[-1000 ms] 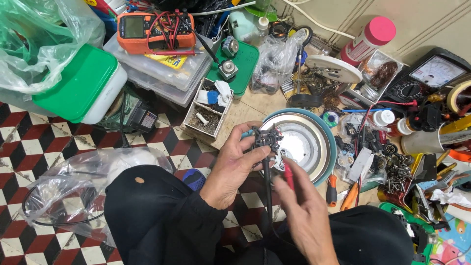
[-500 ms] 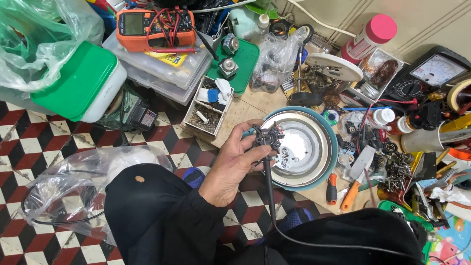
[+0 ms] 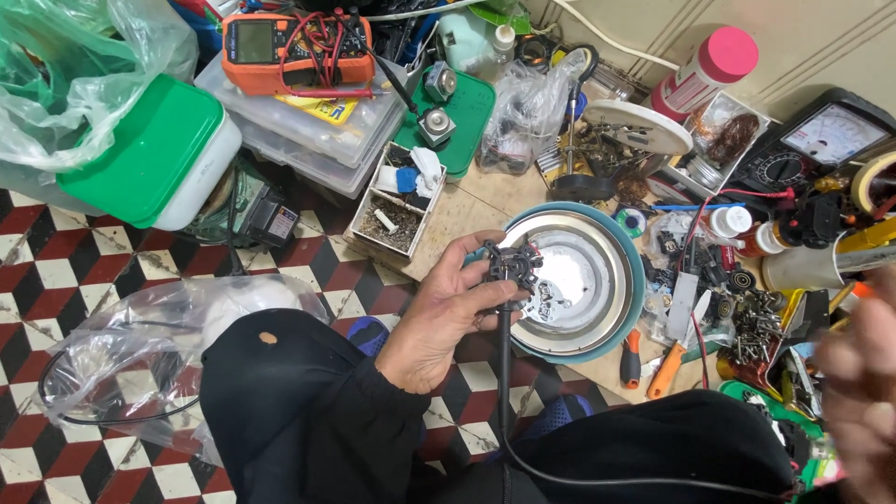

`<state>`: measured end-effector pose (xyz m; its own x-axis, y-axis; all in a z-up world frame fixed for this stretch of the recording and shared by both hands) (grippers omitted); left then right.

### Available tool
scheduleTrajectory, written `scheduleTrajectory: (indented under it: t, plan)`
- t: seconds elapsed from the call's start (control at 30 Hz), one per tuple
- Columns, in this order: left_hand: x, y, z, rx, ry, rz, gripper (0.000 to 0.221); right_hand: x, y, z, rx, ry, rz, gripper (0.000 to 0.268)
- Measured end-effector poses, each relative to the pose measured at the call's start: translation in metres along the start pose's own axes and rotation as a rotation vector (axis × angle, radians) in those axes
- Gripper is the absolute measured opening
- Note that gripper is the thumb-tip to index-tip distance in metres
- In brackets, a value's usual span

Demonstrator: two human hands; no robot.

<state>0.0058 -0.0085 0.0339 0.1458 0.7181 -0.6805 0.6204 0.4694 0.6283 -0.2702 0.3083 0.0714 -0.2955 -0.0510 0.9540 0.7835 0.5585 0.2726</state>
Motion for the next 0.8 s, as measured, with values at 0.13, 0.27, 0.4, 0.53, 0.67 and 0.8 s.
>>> scheduleTrajectory:
  t: [0.13, 0.27, 0.4, 0.53, 0.67, 0.8]
  plan:
    - [0.002, -0.001, 0.000, 0.004, 0.028, 0.018, 0.056, -0.015, 0.022, -0.127, 0.131, -0.383, 0.196, 0.038]
    - [0.002, 0.000, -0.002, -0.011, 0.076, 0.024, 0.057, -0.024, 0.046, -0.185, -0.150, 0.207, 0.597, 0.062]
    - [0.003, 0.000, -0.001, -0.039, 0.081, 0.035, 0.055, -0.040, 0.049, -0.202, -0.270, 0.179, 0.520, 0.059]
    - [0.001, 0.002, -0.002, -0.044, 0.064, 0.033, 0.056, -0.030, 0.033, -0.202, -0.262, 0.181, 0.578, 0.050]
    - [-0.001, 0.006, -0.002, -0.056, 0.052, 0.037, 0.052, -0.015, 0.009, -0.194, -0.212, 0.276, 0.774, 0.041]
    - [-0.002, 0.008, -0.003, -0.072, 0.079, 0.049, 0.048, 0.005, -0.003, -0.191, -0.180, 0.636, 1.058, 0.043]
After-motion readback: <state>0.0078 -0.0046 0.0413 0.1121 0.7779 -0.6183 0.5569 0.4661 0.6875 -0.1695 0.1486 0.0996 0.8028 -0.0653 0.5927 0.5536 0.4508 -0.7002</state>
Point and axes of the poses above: each hand's wrist, its own y-axis away from the middle knuckle, its own z-axis out of the back of the hand, x = y × z, the point moved 2 cm from there along -y, towards the middle knuckle, and after that the axes turned 8 degrees about -x, right-handed, at the moved point
